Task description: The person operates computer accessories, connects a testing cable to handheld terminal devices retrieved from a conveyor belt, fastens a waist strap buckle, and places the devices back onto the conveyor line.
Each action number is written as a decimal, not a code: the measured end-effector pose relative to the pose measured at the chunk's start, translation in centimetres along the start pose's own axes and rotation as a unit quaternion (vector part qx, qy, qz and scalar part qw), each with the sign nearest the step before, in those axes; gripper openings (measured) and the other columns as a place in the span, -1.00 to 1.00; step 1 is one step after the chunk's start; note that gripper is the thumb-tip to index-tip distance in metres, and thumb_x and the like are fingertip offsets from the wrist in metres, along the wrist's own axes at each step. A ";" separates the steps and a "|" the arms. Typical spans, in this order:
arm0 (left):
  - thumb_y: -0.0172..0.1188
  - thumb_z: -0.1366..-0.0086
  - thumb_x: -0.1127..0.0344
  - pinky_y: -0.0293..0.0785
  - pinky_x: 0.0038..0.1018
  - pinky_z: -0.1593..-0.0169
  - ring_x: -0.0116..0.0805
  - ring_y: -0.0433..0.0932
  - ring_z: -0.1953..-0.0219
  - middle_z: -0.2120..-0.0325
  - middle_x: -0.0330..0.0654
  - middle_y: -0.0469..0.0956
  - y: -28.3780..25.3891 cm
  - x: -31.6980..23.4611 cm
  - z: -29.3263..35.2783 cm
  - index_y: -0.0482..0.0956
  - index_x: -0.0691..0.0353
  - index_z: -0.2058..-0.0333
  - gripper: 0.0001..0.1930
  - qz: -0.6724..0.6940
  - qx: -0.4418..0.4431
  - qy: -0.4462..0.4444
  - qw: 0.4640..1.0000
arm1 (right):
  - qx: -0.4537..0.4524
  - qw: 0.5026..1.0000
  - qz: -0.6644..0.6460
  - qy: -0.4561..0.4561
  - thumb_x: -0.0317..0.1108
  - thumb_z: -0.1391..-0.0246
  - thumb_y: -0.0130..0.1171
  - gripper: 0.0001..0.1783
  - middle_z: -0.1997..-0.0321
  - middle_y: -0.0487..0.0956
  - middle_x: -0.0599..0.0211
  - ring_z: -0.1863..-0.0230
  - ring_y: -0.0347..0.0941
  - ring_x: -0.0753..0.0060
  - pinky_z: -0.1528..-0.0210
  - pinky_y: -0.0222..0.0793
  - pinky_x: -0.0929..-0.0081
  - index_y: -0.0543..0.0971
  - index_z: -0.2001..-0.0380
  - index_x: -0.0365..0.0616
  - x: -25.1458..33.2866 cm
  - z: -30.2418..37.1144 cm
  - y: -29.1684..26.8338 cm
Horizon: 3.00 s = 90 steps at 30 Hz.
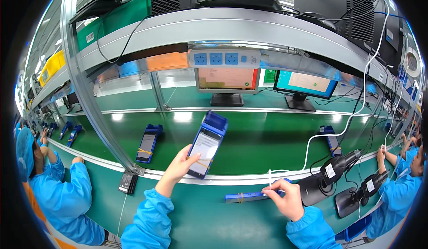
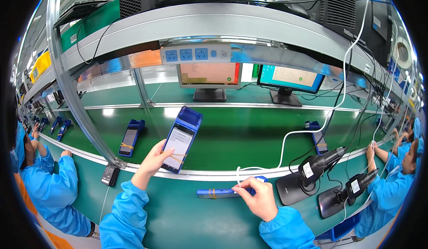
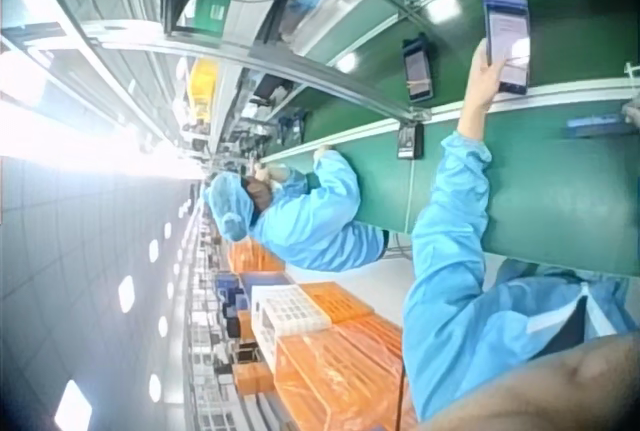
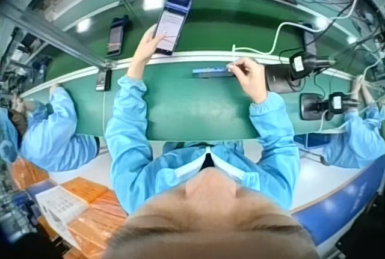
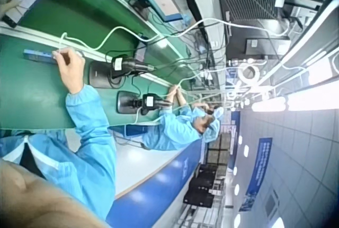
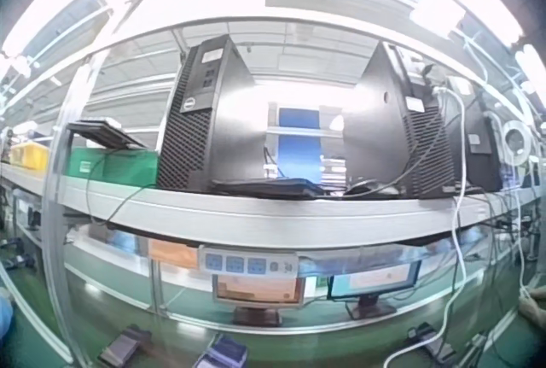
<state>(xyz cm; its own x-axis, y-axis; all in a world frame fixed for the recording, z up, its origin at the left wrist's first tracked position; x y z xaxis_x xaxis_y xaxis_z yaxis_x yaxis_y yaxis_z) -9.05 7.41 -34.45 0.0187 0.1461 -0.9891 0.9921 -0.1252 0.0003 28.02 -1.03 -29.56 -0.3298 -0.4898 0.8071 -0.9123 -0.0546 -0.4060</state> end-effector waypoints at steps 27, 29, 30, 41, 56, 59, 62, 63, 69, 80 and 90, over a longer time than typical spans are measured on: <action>0.25 -0.48 0.29 0.27 -0.09 -0.43 0.06 0.39 -0.38 -0.30 0.07 0.43 10.1 3.4 0.9 0.44 0.21 -0.29 -0.54 -0.308 -0.075 0.211 0.925 | 0.039 0.997 0.039 -0.056 -0.49 -0.12 0.50 -0.90 0.26 0.81 0.23 0.30 0.77 0.23 0.30 0.66 0.40 0.73 0.32 -0.18 -2.2 -0.1 3.7; 0.11 -0.59 0.26 0.29 -0.20 -0.41 -0.09 0.42 -0.35 -0.27 -0.01 0.47 12.6 3.4 3.2 0.47 0.22 -0.25 -0.64 -0.141 -0.003 0.135 0.981 | 0.044 0.995 0.052 -0.067 -0.51 -0.09 0.50 -0.89 0.26 0.82 0.26 0.31 0.77 0.23 0.29 0.65 0.37 0.72 0.34 -0.15 -2.5 0.0 3.6; 0.04 -0.63 0.24 0.29 -0.25 -0.41 -0.16 0.43 -0.34 -0.25 -0.05 0.49 13.4 3.7 4.2 0.48 0.24 -0.23 -0.67 -0.049 0.027 0.072 0.996 | 0.046 0.995 0.056 -0.070 -0.52 -0.09 0.50 -0.88 0.26 0.82 0.27 0.31 0.77 0.23 0.28 0.64 0.36 0.72 0.33 -0.14 -2.6 0.0 3.6; -0.03 -0.66 0.27 0.39 -0.36 -0.28 -0.30 0.46 -0.31 -0.26 -0.11 0.46 15.1 5.2 6.8 0.42 0.29 -0.27 -0.65 0.065 0.108 0.012 0.992 | 0.002 0.952 0.263 -0.155 -0.36 -0.11 0.53 -0.67 0.21 0.70 0.06 0.19 0.64 0.01 -0.01 0.51 0.13 0.59 0.17 -0.23 0.1 1.4 5.6; -0.11 -0.70 0.03 0.47 -0.42 -0.11 -0.43 0.54 0.01 0.10 -0.24 0.59 16.3 8.8 5.7 0.58 0.23 -0.11 -0.58 0.152 0.047 0.069 0.985 | 0.046 0.947 0.291 -0.127 -0.22 0.22 0.74 -0.49 0.21 0.69 0.27 0.11 0.59 0.06 -0.13 0.34 0.13 0.70 0.19 -0.05 -0.1 2.7 3.6; -0.15 -0.71 0.01 0.46 -0.44 -0.13 -0.47 0.53 -0.01 0.08 -0.26 0.59 16.4 8.5 5.7 0.57 0.22 -0.12 -0.56 0.134 0.053 0.080 0.986 | 0.046 0.943 0.299 -0.136 -0.23 0.22 0.74 -0.50 0.20 0.69 0.27 0.11 0.60 0.07 -0.16 0.33 0.14 0.71 0.18 -0.04 0.1 3.5 1.8; 0.01 -0.65 -0.04 0.47 -0.35 -0.05 -0.37 0.55 0.06 0.16 -0.23 0.59 16.2 7.9 5.8 0.62 0.21 0.00 -0.59 0.154 0.029 0.061 0.986 | 0.027 0.939 0.311 -0.143 -0.22 0.21 0.75 -0.49 0.19 0.70 0.30 0.12 0.60 0.10 -0.17 0.32 0.15 0.71 0.17 -0.03 0.2 4.0 0.6; -0.04 -0.67 -0.01 0.44 -0.35 -0.14 -0.36 0.52 -0.03 0.06 -0.22 0.54 16.0 7.9 5.7 0.55 0.22 -0.09 -0.59 0.135 0.053 0.043 0.989 | 0.018 0.940 0.312 -0.140 -0.22 0.21 0.75 -0.49 0.19 0.70 0.31 0.13 0.60 0.10 -0.17 0.32 0.16 0.71 0.17 -0.03 0.1 4.2 0.3; -0.09 -0.66 0.12 0.43 -0.27 -0.33 -0.23 0.51 -0.26 -0.23 -0.07 0.51 14.9 8.2 5.9 0.49 0.34 -0.21 -0.57 0.120 0.082 0.044 0.988 | 0.007 0.952 0.288 -0.101 -0.26 0.13 0.70 -0.50 0.16 0.65 0.24 0.10 0.57 0.05 -0.10 0.41 0.11 0.69 0.11 -0.08 -1.7 4.7 -0.2; -0.23 -0.68 0.00 0.45 -0.30 -0.17 -0.24 0.53 -0.14 -0.15 -0.03 0.52 14.4 5.3 6.4 0.45 0.27 -0.15 -0.53 0.083 0.054 0.028 0.995 | -0.063 0.938 0.308 -0.144 -0.01 0.20 0.73 -0.49 0.44 0.59 0.55 0.40 0.48 0.44 0.13 0.15 0.38 0.66 0.27 0.01 -3.2 3.9 -4.7; -0.20 -0.69 0.08 0.42 -0.29 -0.26 -0.29 0.49 -0.21 -0.19 -0.06 0.51 14.4 5.9 6.5 0.45 0.31 -0.18 -0.57 0.083 0.062 0.017 0.994 | -0.051 0.936 0.321 -0.138 0.00 0.26 0.74 -0.48 0.44 0.60 0.56 0.40 0.50 0.40 0.14 0.18 0.33 0.65 0.33 0.04 -3.5 4.1 -3.9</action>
<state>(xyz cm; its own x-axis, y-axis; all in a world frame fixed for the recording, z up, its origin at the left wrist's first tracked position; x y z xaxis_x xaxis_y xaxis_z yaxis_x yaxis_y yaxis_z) 4.52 0.11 -41.19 0.1871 0.1462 -0.9714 0.9523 -0.2696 0.1429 33.74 -2.72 -32.54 -0.7550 -0.5998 0.2648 -0.5710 0.4031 -0.7152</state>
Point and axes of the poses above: each hand's wrist, its own z-axis away from the middle knuckle, its own y-axis out of the palm, x = y × z, the point moved 4 cm from there along -z, towards the middle knuckle
